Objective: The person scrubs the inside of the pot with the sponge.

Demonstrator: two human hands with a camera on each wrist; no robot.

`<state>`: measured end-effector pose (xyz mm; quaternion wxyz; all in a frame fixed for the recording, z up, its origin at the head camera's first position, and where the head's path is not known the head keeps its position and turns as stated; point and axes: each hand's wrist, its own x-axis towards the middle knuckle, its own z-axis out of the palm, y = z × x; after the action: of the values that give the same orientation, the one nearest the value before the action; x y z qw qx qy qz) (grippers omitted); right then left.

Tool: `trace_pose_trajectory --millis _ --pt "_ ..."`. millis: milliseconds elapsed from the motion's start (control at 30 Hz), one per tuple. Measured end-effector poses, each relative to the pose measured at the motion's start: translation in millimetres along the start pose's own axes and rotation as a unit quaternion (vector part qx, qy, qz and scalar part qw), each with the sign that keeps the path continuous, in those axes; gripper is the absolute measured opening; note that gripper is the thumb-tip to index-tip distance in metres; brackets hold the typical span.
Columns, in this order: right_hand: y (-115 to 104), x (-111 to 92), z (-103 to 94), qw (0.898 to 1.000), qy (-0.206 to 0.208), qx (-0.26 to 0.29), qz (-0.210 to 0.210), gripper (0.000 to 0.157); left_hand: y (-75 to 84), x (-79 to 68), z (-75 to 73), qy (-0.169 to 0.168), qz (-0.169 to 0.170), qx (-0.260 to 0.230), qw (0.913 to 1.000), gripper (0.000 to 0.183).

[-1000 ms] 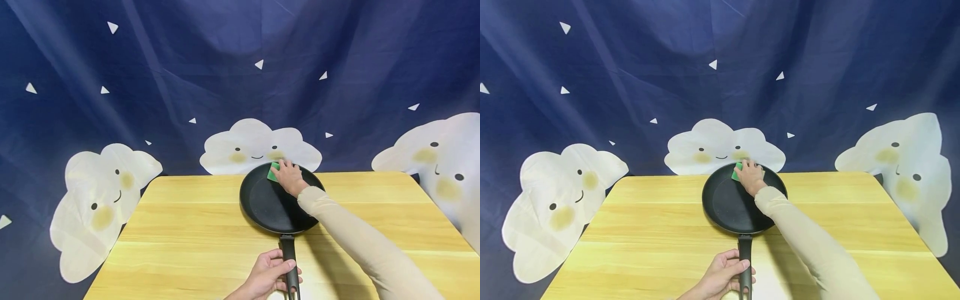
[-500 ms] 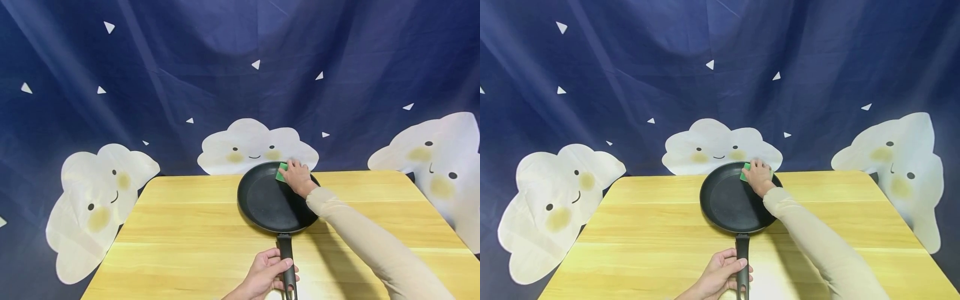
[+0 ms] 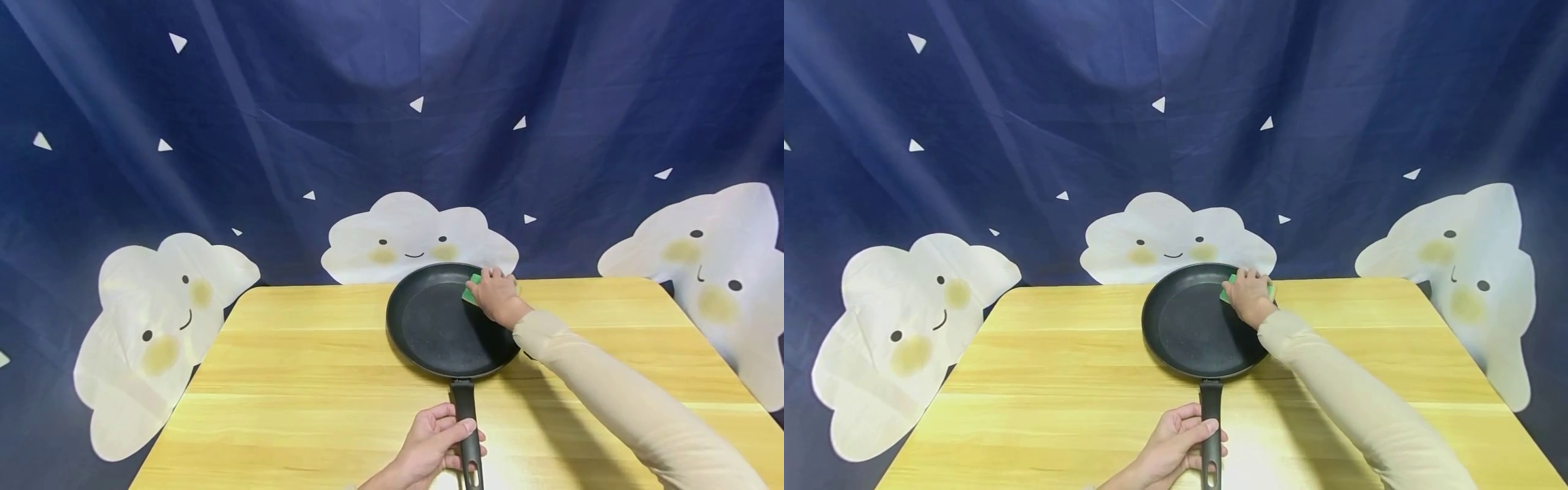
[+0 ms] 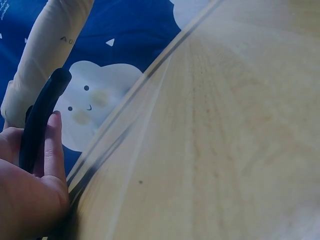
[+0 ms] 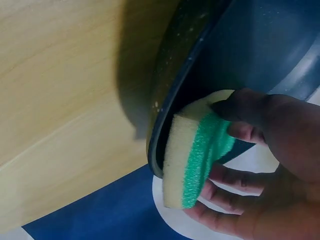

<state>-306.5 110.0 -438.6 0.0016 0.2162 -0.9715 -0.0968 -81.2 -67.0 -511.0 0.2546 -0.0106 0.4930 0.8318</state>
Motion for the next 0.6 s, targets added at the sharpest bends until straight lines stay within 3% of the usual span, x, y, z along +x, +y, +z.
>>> trace_pose_trajectory --millis 167,433,600 --pt "-0.1 -5.5 -3.1 1.000 -0.027 0.004 0.001 0.026 -0.4 0.1 0.4 -0.002 0.000 -0.003 1.0000 0.032" --pt "4.1 -15.7 -7.6 0.997 -0.079 0.010 -0.013 0.056 1.4 -1.4 0.6 0.001 -0.001 -0.002 1.0000 0.032" --pt "4.8 -23.6 -10.6 0.996 -0.089 0.015 -0.026 0.058 0.3 -1.2 0.7 -0.003 0.004 -0.003 1.0000 0.031"
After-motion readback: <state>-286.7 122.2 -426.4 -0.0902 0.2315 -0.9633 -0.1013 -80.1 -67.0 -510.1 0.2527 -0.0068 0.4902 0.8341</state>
